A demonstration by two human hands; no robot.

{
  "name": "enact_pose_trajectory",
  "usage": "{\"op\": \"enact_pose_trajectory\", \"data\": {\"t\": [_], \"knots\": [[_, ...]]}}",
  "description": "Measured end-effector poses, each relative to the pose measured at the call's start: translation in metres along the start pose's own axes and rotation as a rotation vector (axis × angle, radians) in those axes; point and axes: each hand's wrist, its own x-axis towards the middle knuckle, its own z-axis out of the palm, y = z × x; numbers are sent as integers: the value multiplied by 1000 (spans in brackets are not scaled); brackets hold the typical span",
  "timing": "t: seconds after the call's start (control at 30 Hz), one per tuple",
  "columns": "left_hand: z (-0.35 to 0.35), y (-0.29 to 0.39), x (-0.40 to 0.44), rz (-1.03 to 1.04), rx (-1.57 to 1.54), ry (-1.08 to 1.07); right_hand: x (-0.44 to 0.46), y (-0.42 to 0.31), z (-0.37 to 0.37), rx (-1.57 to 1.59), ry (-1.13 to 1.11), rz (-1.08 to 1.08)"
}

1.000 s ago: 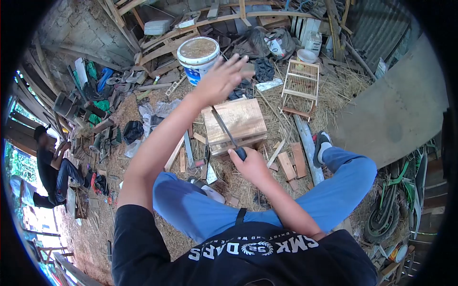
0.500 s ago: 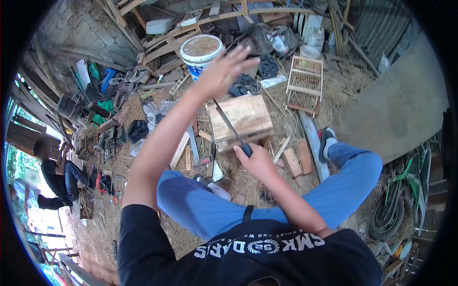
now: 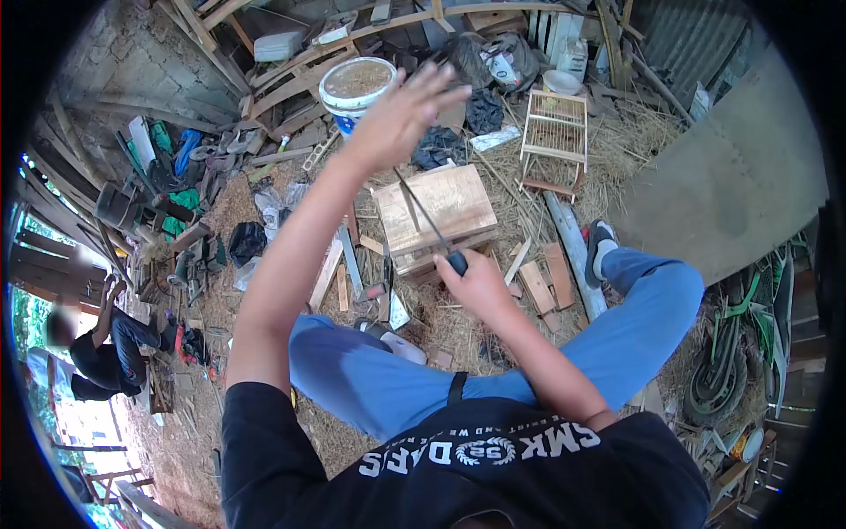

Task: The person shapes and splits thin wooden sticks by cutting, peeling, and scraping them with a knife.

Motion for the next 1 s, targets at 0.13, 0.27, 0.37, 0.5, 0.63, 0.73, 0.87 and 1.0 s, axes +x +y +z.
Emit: {"op": "enact_pose_trajectory", "data": {"t": [0.13,0.27,0.37,0.5,0.63,0.73,0.87,1.0], "knots": [[-53,20,29,100,110,184,7,-1,-14,17,-9,46],[-56,32,40,137,194,232,8,5,-11,28,-14,78],[28,-4,6,40,121,-102,6,1,-7,33,-1,14],[31,-8,3,-233,-392,269,12,-9,-17,-9,-3,54],[-9,8,-41,-288,-368,638,14,8,-21,63,-24,63],[65,11,-111,-648,-513,909,13,4,-25,21,-56,108],[134,27,-163,-612,-121,399,11,7,-13,29,-45,8],[128,38,-151,-933,-332,-43,7,4,-2,-3,-70,38]]}}
